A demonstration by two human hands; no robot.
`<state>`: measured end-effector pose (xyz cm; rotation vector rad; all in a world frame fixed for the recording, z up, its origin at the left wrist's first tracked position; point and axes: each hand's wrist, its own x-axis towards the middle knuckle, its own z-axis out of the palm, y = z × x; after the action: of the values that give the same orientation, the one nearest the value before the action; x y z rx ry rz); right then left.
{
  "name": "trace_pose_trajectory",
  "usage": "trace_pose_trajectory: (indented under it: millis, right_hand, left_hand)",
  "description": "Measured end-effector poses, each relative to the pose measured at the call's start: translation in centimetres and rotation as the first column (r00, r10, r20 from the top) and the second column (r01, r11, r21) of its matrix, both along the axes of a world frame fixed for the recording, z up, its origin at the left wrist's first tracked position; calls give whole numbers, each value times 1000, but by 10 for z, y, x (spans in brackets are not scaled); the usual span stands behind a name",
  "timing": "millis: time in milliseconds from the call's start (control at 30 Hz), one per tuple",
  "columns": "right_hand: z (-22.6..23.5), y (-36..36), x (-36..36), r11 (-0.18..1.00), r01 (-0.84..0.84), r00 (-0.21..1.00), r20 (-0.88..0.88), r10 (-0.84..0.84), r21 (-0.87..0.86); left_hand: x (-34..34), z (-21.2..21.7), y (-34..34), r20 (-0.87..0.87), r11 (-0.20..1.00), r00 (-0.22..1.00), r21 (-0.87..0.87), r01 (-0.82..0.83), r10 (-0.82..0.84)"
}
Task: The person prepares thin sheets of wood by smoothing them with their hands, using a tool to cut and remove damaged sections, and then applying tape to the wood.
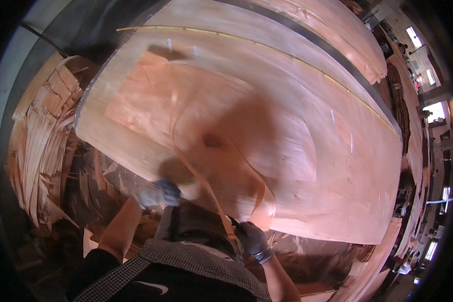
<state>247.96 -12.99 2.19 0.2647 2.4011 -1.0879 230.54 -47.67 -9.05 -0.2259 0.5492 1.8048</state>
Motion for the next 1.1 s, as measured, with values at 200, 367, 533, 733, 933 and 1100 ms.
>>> trace_pose_trajectory:
  millis: [200, 367, 533, 733, 933, 1100]
  right_hand:
    - [30, -24, -3, 917, 54, 980, -153, -124, -396]
    - [74, -8, 5, 666, 349, 933, 177, -313, -660]
    - [58, 29, -22, 529, 615, 626, -44, -778, -585]
    - [-26, -20, -54, 420, 741, 633, 334, -698, -524]
    - [-71, -143, -149, -71, 641, 622, 572, -534, -764]
    - [-52, -242, -198, -179, 538, 565, 510, -649, -824]
  left_hand:
    - [57, 54, 118, -868, 934, 355, -285, 216, -347]
    - [71, 104, 93, -691, 984, 721, -81, -156, 57]
    - [40, 146, -51, -537, 715, 652, -124, -688, 535]
    - [-21, 234, -167, -492, 467, 374, 76, -881, 786]
    - [-47, 266, -321, -665, 461, 211, 224, -859, 716]
    - [-10, 218, -521, -485, 495, 326, 273, -825, 812]
